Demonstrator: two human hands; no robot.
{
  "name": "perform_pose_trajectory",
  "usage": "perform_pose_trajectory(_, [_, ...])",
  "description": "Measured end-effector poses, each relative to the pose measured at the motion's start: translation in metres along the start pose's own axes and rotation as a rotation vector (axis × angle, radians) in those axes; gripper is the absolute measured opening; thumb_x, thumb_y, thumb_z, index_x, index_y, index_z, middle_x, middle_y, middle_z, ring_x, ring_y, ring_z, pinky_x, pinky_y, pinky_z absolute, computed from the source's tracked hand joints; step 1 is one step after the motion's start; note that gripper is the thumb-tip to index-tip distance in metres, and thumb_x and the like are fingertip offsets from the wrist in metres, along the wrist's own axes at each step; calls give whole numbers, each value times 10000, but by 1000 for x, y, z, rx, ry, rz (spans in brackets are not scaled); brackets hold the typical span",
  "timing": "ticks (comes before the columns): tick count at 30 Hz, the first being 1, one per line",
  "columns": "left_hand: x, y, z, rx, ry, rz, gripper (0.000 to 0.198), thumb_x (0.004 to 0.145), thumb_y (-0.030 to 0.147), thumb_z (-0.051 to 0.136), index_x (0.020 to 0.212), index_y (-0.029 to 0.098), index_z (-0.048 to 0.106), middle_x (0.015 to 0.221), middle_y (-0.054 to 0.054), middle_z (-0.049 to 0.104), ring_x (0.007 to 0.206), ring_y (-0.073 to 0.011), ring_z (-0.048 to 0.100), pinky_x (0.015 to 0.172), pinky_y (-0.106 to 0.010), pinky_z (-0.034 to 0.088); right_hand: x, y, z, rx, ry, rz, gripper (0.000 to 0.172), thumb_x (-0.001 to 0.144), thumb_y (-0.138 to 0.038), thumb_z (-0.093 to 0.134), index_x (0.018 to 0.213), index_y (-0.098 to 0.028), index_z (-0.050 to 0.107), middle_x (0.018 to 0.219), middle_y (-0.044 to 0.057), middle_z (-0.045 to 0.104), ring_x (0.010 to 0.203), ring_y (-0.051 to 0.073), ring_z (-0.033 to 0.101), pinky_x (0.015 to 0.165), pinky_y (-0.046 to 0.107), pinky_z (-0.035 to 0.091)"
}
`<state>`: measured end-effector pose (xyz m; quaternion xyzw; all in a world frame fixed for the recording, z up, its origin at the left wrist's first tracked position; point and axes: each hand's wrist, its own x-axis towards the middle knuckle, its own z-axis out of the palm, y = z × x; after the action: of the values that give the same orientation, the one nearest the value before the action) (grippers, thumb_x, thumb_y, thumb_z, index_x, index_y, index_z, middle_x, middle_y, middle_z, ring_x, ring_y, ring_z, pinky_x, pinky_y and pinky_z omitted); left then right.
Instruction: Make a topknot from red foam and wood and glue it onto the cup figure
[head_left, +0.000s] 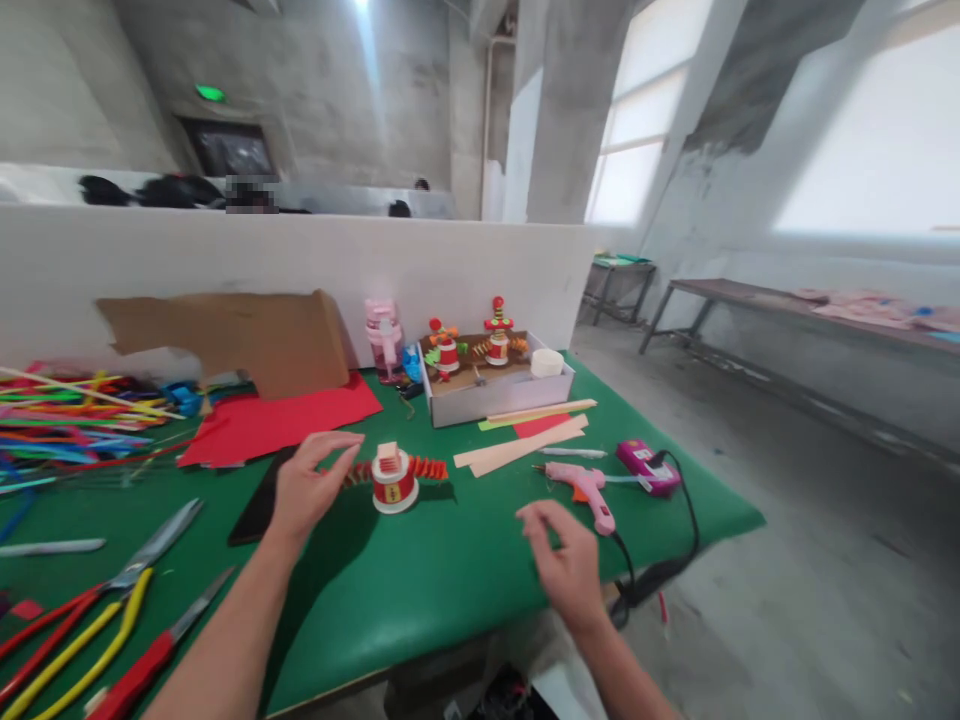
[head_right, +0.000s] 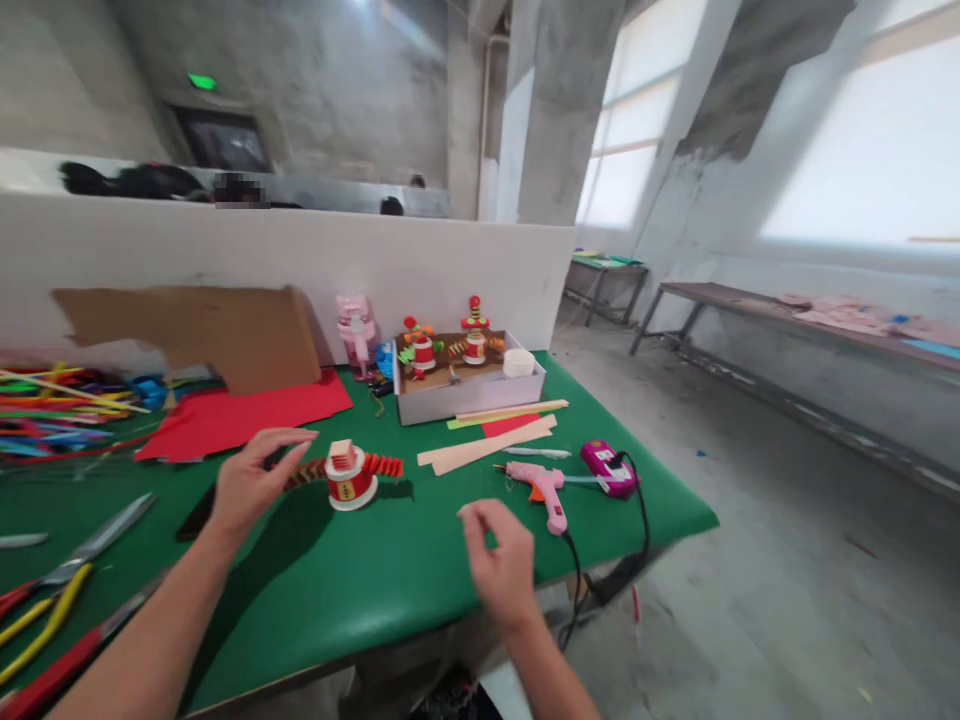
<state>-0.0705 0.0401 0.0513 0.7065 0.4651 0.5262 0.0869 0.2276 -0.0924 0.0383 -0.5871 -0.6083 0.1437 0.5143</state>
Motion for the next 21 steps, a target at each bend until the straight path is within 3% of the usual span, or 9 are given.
perform_pose_trajectory(2, [-5, 0, 0, 29, 8, 16, 215, 836, 462, 596, 841, 280, 709, 901, -34, 736, 900, -237, 665, 888, -389, 529, 6, 15, -37, -129, 187, 92, 311, 935, -440, 460, 841, -216, 655, 808, 82, 680, 753, 214, 608, 720, 324, 479])
perform_pose_trajectory(5, [-7, 6, 2, 97, 81, 6, 236, 841, 480, 593, 823, 270, 700, 839, -33, 702, 840, -247, 650, 774, -383, 531, 14, 38, -71, -300, 244, 251, 323, 863, -479, 520, 924, -186, 640, 899, 100, 673, 728, 205, 598, 701, 334, 486])
perform_pose_trajectory(10, [-9, 17, 6, 119, 130, 4, 240, 865, 432, 553, 814, 244, 695, 804, -37, 701, 800, -226, 642, 777, -371, 523, 23, 59, -72, -624, -95, 455, 292, 804, -338, 578, 1026, -151, 611, 1028, 126, 676, 933, 249, 639, 785, 342, 461])
perform_pose_trajectory(14, [-8, 14, 7, 117, 87, 3, 245, 868, 402, 541, 801, 230, 702, 800, -49, 722, 810, -217, 645, 786, -357, 529, 30, 63, -67, -825, -274, 503, 179, 826, -262, 525, 971, -171, 578, 1041, 137, 663, 969, 265, 647, 703, 322, 423])
perform_pose_trajectory(17, [-7, 14, 6, 90, 54, 28, 234, 876, 376, 539, 830, 228, 715, 851, -58, 742, 862, -220, 645, 835, -372, 534, 35, 65, -72, -775, -244, 510, 68, 835, -250, 464, 847, -206, 514, 934, 123, 661, 844, 250, 651, 643, 320, 402])
perform_pose_trajectory(19, [-7, 17, 6, 67, 28, 42, 226, 878, 374, 545, 850, 236, 721, 889, -58, 753, 908, -226, 644, 878, -393, 532, 36, 64, -74, -606, -125, 541, 41, 807, -272, 467, 819, -233, 468, 775, 69, 643, 712, 233, 629, 619, 324, 407])
perform_pose_trajectory(21, [-7, 21, 7, 38, -15, 53, 214, 875, 381, 560, 867, 244, 724, 938, -58, 760, 964, -234, 640, 919, -412, 525, 35, 58, -73, -329, 27, 587, 137, 760, -327, 516, 853, -244, 460, 654, 14, 608, 615, 224, 601, 606, 333, 428])
